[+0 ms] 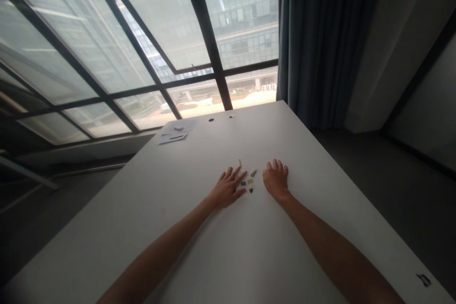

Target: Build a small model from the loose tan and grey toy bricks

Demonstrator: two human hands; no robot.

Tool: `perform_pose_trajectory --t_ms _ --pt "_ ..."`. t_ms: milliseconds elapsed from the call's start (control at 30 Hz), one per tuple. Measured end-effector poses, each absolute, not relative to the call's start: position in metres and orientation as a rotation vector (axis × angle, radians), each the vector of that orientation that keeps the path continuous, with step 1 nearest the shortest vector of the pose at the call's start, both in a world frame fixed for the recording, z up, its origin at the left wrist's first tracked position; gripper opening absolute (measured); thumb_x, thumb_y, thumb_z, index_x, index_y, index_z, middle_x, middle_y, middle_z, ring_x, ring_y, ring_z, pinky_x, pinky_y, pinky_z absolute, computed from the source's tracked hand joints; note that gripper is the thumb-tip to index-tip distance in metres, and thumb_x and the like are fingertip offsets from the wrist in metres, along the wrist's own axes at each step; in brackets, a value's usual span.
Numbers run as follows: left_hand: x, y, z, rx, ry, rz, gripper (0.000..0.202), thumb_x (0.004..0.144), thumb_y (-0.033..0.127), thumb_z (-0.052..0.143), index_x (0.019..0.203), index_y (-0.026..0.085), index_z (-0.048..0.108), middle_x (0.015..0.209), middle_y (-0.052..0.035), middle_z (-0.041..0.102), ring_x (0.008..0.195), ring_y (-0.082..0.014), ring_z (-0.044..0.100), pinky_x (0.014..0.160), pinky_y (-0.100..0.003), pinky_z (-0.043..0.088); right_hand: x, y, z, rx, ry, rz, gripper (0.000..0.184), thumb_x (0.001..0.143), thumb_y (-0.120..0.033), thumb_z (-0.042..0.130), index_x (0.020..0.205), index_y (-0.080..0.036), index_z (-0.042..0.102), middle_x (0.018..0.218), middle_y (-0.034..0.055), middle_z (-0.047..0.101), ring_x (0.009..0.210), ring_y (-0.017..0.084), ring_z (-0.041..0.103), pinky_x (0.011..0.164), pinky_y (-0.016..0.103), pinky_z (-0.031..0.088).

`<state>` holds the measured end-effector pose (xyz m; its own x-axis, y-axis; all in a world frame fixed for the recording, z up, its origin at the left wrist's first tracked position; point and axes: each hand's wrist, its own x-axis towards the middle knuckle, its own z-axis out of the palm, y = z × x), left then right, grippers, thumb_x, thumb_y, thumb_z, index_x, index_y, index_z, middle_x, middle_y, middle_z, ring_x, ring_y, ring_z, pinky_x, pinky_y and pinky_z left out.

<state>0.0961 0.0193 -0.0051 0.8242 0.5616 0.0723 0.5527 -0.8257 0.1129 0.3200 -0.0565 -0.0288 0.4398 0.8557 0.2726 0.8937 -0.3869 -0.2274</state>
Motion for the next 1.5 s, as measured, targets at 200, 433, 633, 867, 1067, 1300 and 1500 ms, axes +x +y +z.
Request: perform_pose_trajectory --t_ms 200,433,633,867,1067,1300,1500 --pt "0.109 0.064 -0.013 2.794 0.999 0.234 0.059 0.104 0.049 0.029 0.15 0.014 0.042 0.155 -0.0181 0.041 0.146 -0.0283 0.036 0.12 -0.048 0.031 0.322 -0.056 -0.03 -2.356 -1.495 -0.13 0.041 0.098 -0.03 0.042 0.132 -0.014 0.06 0.148 0.018 0.049 0.138 0.032 0.037 0.112 0.051 0.021" --pt "0.073 0.071 -0.01 2.781 1.078 0.105 0.06 0.104 0.05 0.029 0.154 0.018 0.037 0.16 -0.0146 0.034 0.152 -0.0292 0.023 0.122 -0.052 0.024 0.322 -0.056 -0.031 -2.311 -1.567 -0.06 0.047 0.102 -0.033 0.034 0.14 -0.015 0.054 0.153 0.0175 0.044 0.143 0.032 0.032 0.115 0.052 0.018" --pt "0.048 0.023 -0.003 2.824 0.916 0.021 0.071 0.098 0.065 0.034 0.159 0.031 0.022 0.167 -0.0052 0.015 0.154 -0.0316 0.009 0.125 -0.05 0.016 0.306 -0.058 -0.028 -2.079 -1.894 0.17 0.053 0.102 -0.037 0.035 0.148 -0.013 0.046 0.16 0.0146 0.035 0.15 0.025 0.026 0.121 0.046 0.015" --pt "0.043 -0.003 0.005 2.904 0.585 0.039 0.069 0.097 0.065 0.038 0.158 0.037 0.024 0.167 -0.0028 0.013 0.155 -0.0297 0.008 0.125 -0.05 0.012 0.272 -0.069 -0.028 -1.885 -2.158 0.274 0.064 0.104 -0.048 0.025 0.156 -0.011 0.032 0.164 0.0151 0.024 0.153 0.026 0.018 0.123 0.049 0.012" --pt "0.008 0.016 -0.005 2.917 0.846 0.035 0.08 0.098 0.065 0.032 0.162 0.025 0.006 0.167 -0.0096 0.011 0.155 -0.0291 0.007 0.125 -0.05 0.014 0.231 -0.055 -0.029 -1.728 -2.31 0.28 0.072 0.101 -0.053 0.033 0.158 -0.01 0.025 0.164 0.0177 0.018 0.154 0.027 0.012 0.123 0.051 0.01" --pt "-0.031 0.021 -0.019 2.829 1.166 0.04 0.077 0.101 0.06 0.027 0.161 0.014 0.009 0.166 -0.0169 0.006 0.154 -0.0313 0.005 0.123 -0.052 0.016 0.179 -0.015 -0.027 -1.659 -2.222 0.196 0.069 0.103 -0.053 0.03 0.156 -0.01 0.03 0.164 0.0173 0.02 0.154 0.028 0.013 0.123 0.05 0.009" --pt "-0.026 0.001 -0.005 2.871 0.95 0.069 0.073 0.1 0.062 0.032 0.161 0.03 0.011 0.168 -0.0084 0.004 0.155 -0.0297 0.002 0.124 -0.056 0.006 0.213 0.025 -0.01 -1.875 -1.954 0.132 0.054 0.106 -0.04 0.023 0.151 -0.015 0.041 0.163 0.0135 0.028 0.151 0.023 0.022 0.122 0.045 0.015"
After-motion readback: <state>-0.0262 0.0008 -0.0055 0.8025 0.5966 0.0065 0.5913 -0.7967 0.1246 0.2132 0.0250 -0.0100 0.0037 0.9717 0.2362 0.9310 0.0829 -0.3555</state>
